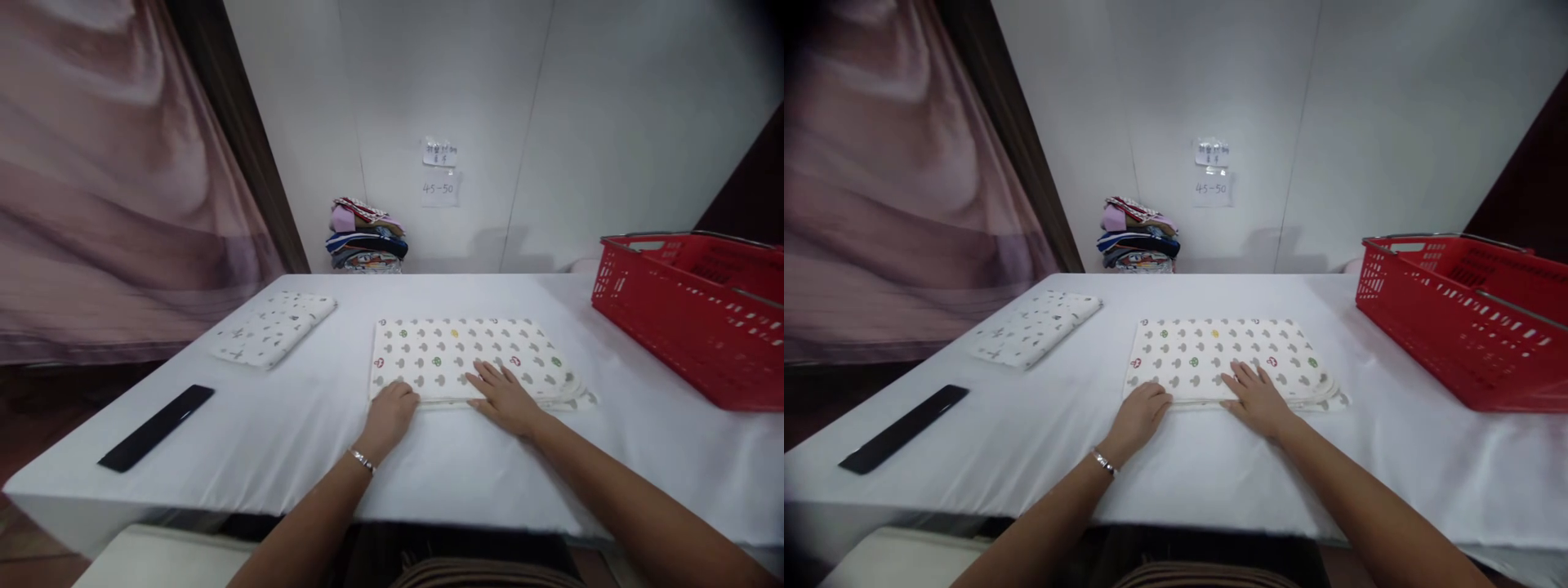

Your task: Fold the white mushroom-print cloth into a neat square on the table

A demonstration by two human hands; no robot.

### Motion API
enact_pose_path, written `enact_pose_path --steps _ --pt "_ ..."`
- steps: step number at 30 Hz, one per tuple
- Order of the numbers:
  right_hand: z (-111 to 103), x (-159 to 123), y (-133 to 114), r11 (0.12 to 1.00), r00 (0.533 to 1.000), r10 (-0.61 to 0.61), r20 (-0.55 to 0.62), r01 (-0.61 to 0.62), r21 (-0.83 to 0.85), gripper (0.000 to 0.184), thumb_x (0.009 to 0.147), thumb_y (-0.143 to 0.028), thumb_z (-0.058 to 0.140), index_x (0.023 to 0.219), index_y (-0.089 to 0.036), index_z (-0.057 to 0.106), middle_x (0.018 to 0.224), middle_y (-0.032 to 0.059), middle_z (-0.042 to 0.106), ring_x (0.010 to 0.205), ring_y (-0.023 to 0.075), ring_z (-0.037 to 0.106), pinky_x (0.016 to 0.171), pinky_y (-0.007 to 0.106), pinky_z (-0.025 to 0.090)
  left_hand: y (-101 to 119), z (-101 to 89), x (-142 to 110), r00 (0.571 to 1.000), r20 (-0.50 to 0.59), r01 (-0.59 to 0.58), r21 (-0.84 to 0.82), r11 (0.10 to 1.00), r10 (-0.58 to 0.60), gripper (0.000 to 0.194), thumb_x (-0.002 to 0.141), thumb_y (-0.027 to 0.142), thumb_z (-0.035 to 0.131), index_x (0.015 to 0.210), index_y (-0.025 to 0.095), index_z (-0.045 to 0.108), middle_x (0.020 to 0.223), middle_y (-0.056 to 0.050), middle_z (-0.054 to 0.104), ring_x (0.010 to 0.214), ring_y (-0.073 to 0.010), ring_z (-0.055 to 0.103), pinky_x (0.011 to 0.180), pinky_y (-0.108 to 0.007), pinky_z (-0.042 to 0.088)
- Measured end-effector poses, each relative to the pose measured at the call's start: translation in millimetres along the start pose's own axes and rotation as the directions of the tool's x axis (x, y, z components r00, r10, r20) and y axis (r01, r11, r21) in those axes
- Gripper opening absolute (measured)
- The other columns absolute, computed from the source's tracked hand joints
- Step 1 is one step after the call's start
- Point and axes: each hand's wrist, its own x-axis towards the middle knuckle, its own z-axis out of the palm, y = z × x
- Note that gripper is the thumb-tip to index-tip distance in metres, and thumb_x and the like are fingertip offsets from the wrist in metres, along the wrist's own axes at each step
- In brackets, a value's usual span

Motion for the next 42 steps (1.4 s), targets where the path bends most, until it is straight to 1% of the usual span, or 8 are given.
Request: enact_pose_path --steps 8,15,18,21,26,36,39,42 --pt "2 -1 0 1.0 1.0 0.001 -0.012 -0.001 -0.026 0.06 0.091 -0.059 0.023 0.142 -0.029 0.031 0.15 0.0062 0.022 0.137 0.0256 0.019 0.109 0.05 0.019 -36 -29.1 -37 0.987 -0.076 0.149 0.076 0.986 -0.143 0.02 0.089 0.021 0.044 0.083 0.02 0.064 0.084 -0.004 0.061 0.082 -0.0173 0.053 0.073 -0.032 0.044" --pt "7 -1 1 0.997 1.0 0.02 -0.023 -0.021 -0.069 0.06 0.091 -0.06 0.023 0.14 -0.028 0.033 0.15 0.0058 0.022 0.137 0.0257 0.02 0.108 0.051 0.022 -45 -38.8 -48 0.935 -0.204 0.289 -0.034 0.957 -0.289 0.017 0.088 0.024 0.046 0.088 0.022 0.063 0.088 -0.003 0.062 0.084 -0.0158 0.055 0.076 -0.03 0.046" --pt "9 -2 3 0.996 0.999 0.001 -0.04 -0.004 -0.09 0.059 0.091 -0.059 0.023 0.14 -0.029 0.033 0.15 0.0056 0.021 0.137 0.0255 0.019 0.108 0.051 0.022 -40 -36.3 -42 0.948 -0.184 0.254 -0.052 0.966 -0.259 0.016 0.087 0.023 0.048 0.09 0.021 0.064 0.091 -0.003 0.062 0.087 -0.0159 0.054 0.077 -0.029 0.046" --pt "10 -2 4 0.995 0.999 -0.011 -0.046 0.006 -0.101 0.059 0.091 -0.059 0.023 0.141 -0.029 0.032 0.15 0.005 0.02 0.137 0.026 0.02 0.108 0.051 0.023 -34 -33.1 -31 0.973 -0.101 0.209 -0.015 0.978 -0.209 0.015 0.086 0.023 0.051 0.09 0.021 0.065 0.093 -0.004 0.062 0.088 -0.017 0.053 0.078 -0.031 0.045" --pt "7 -3 2 0.996 0.999 0.018 -0.028 -0.02 -0.088 0.059 0.091 -0.06 0.024 0.141 -0.03 0.032 0.15 0.0043 0.023 0.137 0.0257 0.02 0.108 0.05 0.023 -34 -31.0 -20 0.981 0.009 0.194 0.028 0.981 -0.194 0.018 0.087 0.023 0.05 0.078 0.02 0.065 0.083 -0.003 0.061 0.082 -0.0168 0.051 0.075 -0.031 0.043" --pt "-3 -4 -1 1.0 1.0 0.016 0.011 -0.016 -0.007 0.055 0.091 -0.059 0.026 0.14 -0.036 0.031 0.151 0.0013 0.018 0.137 0.0284 0.019 0.108 0.053 0.019 -44 -28.9 -34 0.997 -0.009 0.073 0.119 0.99 -0.072 0.024 0.091 0.023 0.042 0.081 0.02 0.063 0.083 -0.004 0.058 0.083 -0.0169 0.048 0.074 -0.03 0.04" --pt "-9 -2 -3 0.999 0.998 0.019 0.058 -0.021 0.024 0.056 0.09 -0.059 0.026 0.139 -0.033 0.036 0.15 0.0045 0.022 0.137 0.0295 0.018 0.107 0.055 0.019 -44 -28.5 -35 0.998 -0.008 0.064 0.107 0.992 -0.063 0.024 0.091 0.023 0.041 0.082 0.019 0.063 0.084 -0.004 0.058 0.083 -0.0165 0.048 0.074 -0.03 0.04" --pt "-18 6 -15 0.997 0.999 -0.018 0.038 0.015 0.08 0.053 0.092 -0.056 0.027 0.133 -0.029 0.045 0.146 0.006 0.032 0.136 0.0292 0.022 0.107 0.055 0.018 -44 -28.2 -35 0.998 -0.016 0.058 0.106 0.993 -0.057 0.024 0.091 0.022 0.041 0.082 0.02 0.063 0.087 -0.004 0.059 0.084 -0.0163 0.049 0.075 -0.029 0.04"
